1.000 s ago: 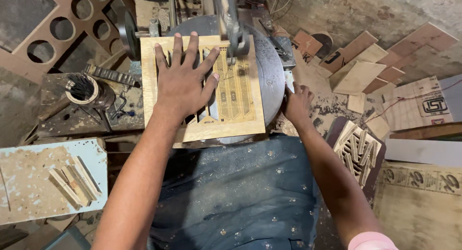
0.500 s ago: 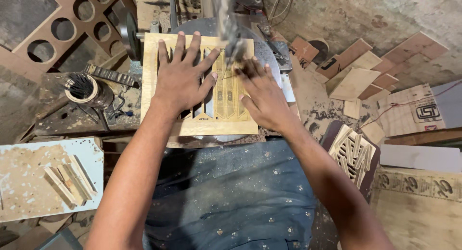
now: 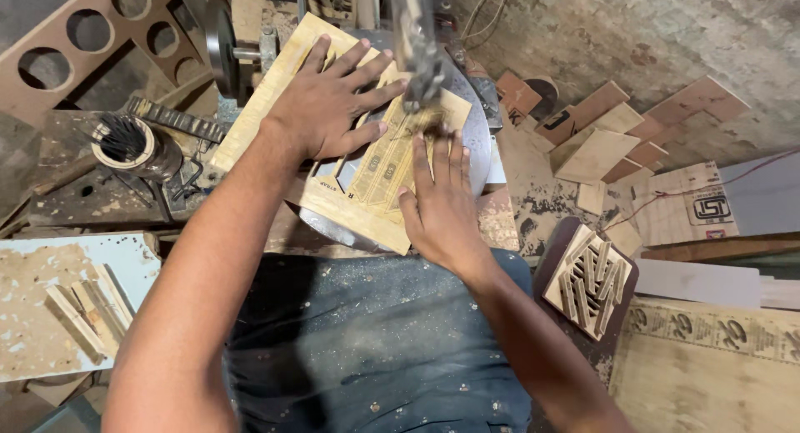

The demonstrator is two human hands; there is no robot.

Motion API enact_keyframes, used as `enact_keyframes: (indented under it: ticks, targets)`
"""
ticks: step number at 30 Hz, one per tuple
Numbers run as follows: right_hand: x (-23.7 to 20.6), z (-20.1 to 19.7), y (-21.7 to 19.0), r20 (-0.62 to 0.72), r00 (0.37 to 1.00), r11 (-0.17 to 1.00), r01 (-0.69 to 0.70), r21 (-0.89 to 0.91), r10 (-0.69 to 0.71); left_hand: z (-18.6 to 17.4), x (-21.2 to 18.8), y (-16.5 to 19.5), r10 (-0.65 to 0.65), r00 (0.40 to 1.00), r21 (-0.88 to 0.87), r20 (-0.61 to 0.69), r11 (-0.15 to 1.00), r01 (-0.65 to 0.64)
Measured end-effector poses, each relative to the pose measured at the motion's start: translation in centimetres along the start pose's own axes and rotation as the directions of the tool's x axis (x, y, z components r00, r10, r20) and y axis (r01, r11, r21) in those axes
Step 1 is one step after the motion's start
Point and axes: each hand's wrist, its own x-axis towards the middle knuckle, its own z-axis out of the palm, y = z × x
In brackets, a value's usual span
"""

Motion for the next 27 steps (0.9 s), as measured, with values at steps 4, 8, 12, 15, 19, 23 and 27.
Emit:
enact_keyframes:
  ticks: [4,8,12,15,19,23,27]
  targets:
    - [0.05,0.02,-0.4,0.011,0.999,0.999,-0.036,0.006,0.036,-0.13,0.31,-0.23,0.051,0.991,-0.133,-0.125,0.989,-0.068]
    - [0.14,-0.09,-0.69,0.007,0.999,0.998,-0.053,0.024,0.053,-0.01,0.49,-0.42,0.041,0.998,-0.061,-0.054,0.997,-0.045]
    - [0.27,-0.14,-0.8,0.027,0.998,0.998,-0.057,-0.009,0.057,0.15,0.53,-0.68,0.042,0.998,-0.071,-0.036,0.996,-0.044]
    - [0.38,-0.03,-0.7,0.026,0.998,0.998,-0.064,0.006,0.063,0.26,0.59,-0.82,0.055,0.996,-0.088,-0.07,0.994,-0.061]
    - [0.5,0.11,-0.45,0.021,0.998,0.998,-0.055,-0.01,0.055,0.41,0.74,-0.75,0.048,0.996,-0.068,-0.071,0.996,-0.053]
    - [0.49,0.08,-0.35,0.043,0.996,0.997,-0.072,-0.003,0.072,0.4,0.8,-0.64,0.042,0.997,-0.058,-0.068,0.997,-0.046]
    - [0.45,-0.2,-0.29,0.028,0.999,0.999,-0.04,0.013,0.04,0.26,0.7,-0.44,0.014,1.0,-0.002,-0.022,1.0,-0.014]
